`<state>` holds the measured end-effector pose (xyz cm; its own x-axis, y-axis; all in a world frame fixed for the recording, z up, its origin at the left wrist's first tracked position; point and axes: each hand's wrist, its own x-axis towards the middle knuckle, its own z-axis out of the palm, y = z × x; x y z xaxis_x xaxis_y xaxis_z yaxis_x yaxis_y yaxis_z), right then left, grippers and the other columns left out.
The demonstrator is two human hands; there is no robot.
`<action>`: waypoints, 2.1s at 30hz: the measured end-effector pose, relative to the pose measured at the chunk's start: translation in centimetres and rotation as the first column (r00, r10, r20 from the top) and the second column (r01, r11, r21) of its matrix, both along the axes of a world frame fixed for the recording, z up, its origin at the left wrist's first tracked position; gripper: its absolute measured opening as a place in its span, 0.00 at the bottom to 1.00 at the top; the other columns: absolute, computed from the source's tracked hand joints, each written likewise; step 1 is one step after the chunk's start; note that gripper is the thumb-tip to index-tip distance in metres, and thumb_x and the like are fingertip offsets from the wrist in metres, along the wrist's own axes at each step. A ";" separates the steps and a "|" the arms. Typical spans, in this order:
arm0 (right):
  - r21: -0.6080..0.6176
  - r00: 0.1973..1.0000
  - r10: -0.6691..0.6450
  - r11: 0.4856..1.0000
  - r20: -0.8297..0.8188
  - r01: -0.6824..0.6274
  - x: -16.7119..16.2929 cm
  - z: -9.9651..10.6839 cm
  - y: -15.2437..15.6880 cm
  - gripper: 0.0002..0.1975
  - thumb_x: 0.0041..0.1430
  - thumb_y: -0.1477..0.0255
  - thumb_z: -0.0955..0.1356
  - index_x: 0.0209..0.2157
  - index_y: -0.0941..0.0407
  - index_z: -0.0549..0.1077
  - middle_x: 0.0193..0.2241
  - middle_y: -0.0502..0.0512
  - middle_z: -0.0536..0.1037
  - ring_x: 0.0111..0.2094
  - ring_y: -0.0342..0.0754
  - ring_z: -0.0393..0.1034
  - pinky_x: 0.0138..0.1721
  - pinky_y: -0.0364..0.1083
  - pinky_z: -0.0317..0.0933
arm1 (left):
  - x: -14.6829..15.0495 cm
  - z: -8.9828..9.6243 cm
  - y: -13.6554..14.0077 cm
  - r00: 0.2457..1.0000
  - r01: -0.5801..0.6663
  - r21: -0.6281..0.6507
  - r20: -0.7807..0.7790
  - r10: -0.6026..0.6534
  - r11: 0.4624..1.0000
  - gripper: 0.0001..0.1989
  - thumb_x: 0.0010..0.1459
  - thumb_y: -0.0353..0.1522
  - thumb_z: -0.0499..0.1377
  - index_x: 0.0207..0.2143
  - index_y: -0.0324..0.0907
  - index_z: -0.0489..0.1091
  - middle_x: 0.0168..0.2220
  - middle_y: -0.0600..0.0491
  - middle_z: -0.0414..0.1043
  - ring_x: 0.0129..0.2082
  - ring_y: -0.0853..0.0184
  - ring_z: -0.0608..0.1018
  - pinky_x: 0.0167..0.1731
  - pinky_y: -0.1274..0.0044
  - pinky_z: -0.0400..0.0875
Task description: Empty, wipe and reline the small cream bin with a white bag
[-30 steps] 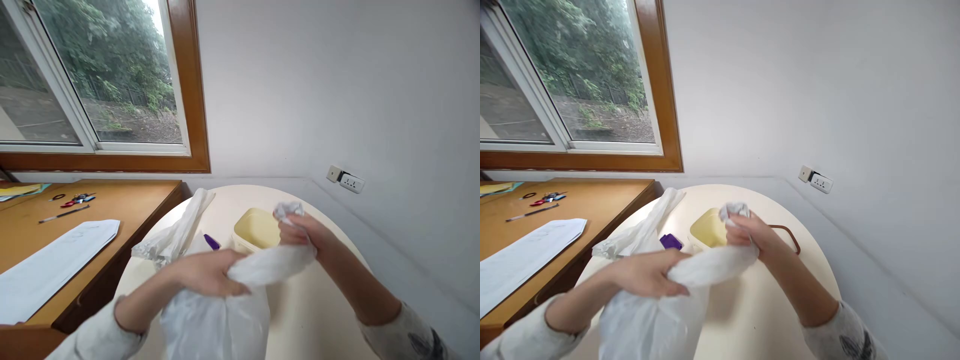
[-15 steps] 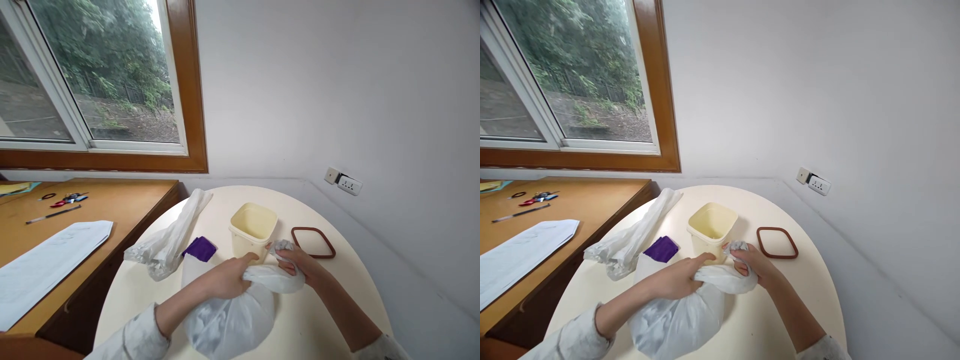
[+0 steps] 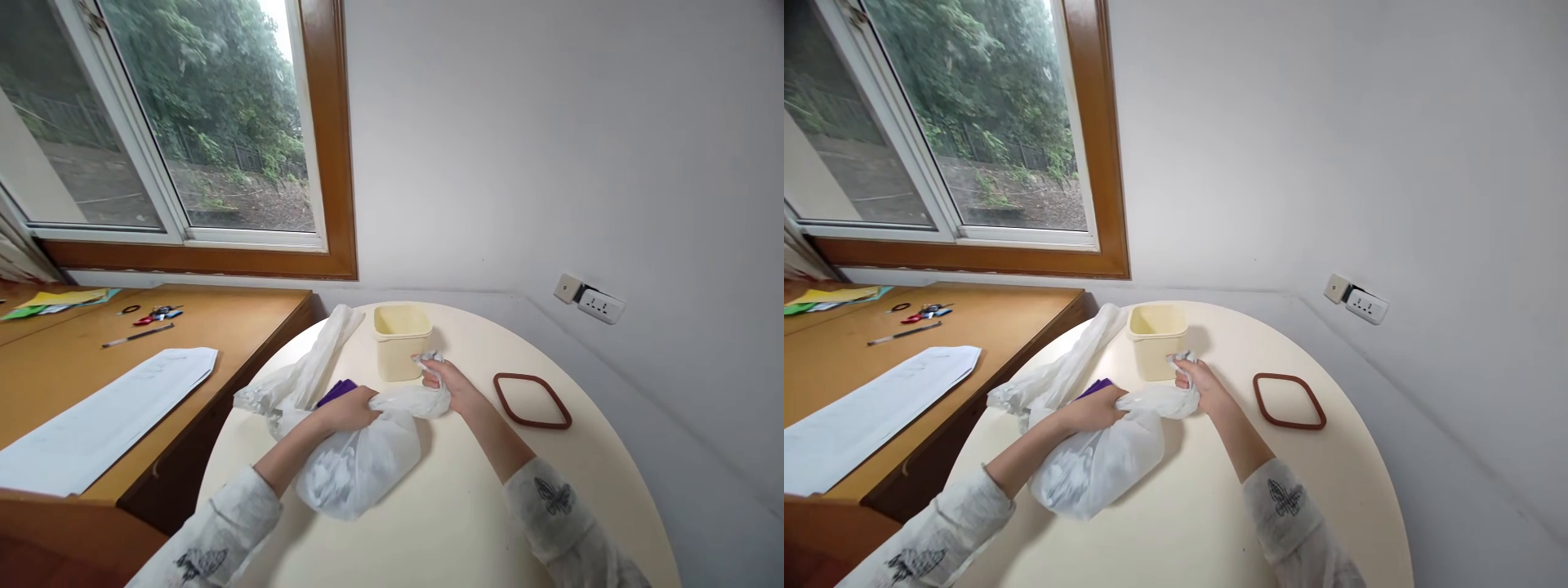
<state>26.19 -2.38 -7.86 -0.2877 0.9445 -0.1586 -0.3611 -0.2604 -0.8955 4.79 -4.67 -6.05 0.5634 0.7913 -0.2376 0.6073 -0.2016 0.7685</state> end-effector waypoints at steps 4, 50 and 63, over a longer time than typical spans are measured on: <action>0.026 0.999 -0.036 0.999 -0.037 0.037 -0.1 2.5 -0.4 0.18 0.41 0.63 0.70 0.18 0.54 0.55 0.10 0.40 0.49 0.14 0.37 0.41 0.17 0.40 0.39 | -0.2 0.2 -0.7 0.982 0.171 -0.091 0.101 -0.162 0.981 0.10 0.46 0.29 0.56 0.30 0.39 0.74 0.31 0.53 0.76 0.34 0.63 0.75 0.33 0.78 0.66; 0.303 0.222 -0.226 0.442 0.949 -0.844 2.3 7.3 -7.8 0.18 0.50 0.73 0.65 0.45 0.53 0.70 0.35 0.51 0.77 0.40 0.48 0.68 0.54 0.53 0.42 | 3.7 3.5 -6.3 0.916 0.353 0.127 0.156 -0.370 0.927 0.17 0.56 0.25 0.47 0.42 0.43 0.71 0.37 0.53 0.69 0.30 0.71 0.67 0.29 0.80 0.60; 0.219 -0.075 -0.364 0.698 0.928 -0.682 5.1 9.5 -8.7 0.08 0.50 0.79 0.58 0.20 0.57 0.59 0.26 0.52 0.69 0.27 0.43 0.60 0.28 0.42 0.50 | 4.1 3.9 -6.4 0.967 0.235 0.308 0.019 -0.253 0.922 0.15 0.60 0.33 0.45 0.42 0.41 0.70 0.35 0.51 0.67 0.32 0.67 0.70 0.33 0.76 0.63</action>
<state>31.30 -11.03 1.68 -0.5068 0.8620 -0.0127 0.8563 0.5016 -0.1234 8.92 -11.07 -2.18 0.7536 0.6567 0.0282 0.4670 -0.5650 0.6802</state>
